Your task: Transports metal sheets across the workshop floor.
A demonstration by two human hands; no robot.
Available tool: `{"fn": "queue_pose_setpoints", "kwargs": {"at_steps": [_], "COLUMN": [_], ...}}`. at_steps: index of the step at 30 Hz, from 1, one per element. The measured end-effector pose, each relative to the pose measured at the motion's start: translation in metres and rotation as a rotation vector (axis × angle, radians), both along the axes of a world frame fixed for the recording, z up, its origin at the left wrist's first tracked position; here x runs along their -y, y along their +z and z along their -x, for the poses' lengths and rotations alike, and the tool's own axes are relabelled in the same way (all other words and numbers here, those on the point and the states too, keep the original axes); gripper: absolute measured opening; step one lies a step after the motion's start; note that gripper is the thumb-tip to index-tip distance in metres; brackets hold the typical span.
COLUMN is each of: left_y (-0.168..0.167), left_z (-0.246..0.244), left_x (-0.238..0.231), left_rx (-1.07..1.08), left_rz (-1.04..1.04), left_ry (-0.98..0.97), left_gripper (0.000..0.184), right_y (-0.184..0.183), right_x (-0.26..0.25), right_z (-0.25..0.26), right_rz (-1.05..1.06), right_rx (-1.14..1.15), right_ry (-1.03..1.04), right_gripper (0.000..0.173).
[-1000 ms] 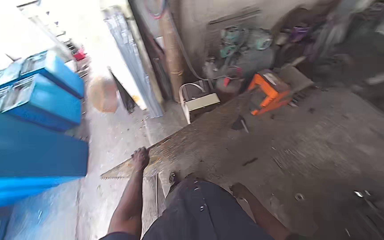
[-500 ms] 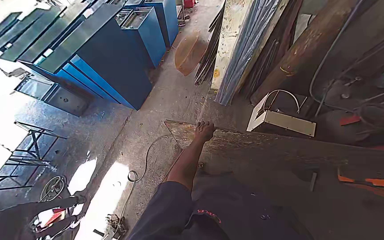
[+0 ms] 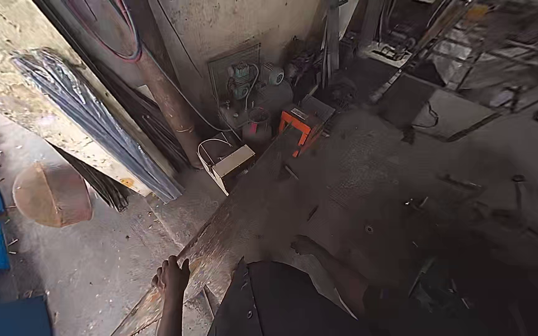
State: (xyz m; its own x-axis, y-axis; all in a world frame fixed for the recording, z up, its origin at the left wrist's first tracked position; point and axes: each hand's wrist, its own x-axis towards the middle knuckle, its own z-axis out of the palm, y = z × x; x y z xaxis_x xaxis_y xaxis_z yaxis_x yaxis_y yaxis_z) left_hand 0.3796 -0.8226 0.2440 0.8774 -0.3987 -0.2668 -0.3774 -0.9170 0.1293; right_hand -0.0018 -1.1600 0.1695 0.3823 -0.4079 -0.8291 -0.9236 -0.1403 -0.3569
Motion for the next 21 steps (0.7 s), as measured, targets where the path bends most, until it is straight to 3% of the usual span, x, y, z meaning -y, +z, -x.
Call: {"fn": "queue_pose_setpoints", "kwargs": {"at_steps": [8,13,21], "left_y": [-0.004,-0.008,-0.008], "left_z": [0.003,0.008,0.016], "left_x": [0.004,-0.001,-0.001], "left_rx": [0.044,0.061,0.033], "left_rz": [-0.107,-0.081,-0.097], "left_ry": [-0.089,-0.097,-0.093], "left_gripper": [0.057,0.058,0.057], "right_y": [-0.034,-0.044,-0.053], "right_x": [-0.062,-0.096,-0.062], "right_z": [0.103,0.128,0.153], "right_rz": [-0.093,-0.144,-0.137], "right_rx": [-0.191,-0.185,-0.147], "right_ry": [-0.305,-0.454,-0.448], "right_gripper": [0.046,0.045,0.044]}}
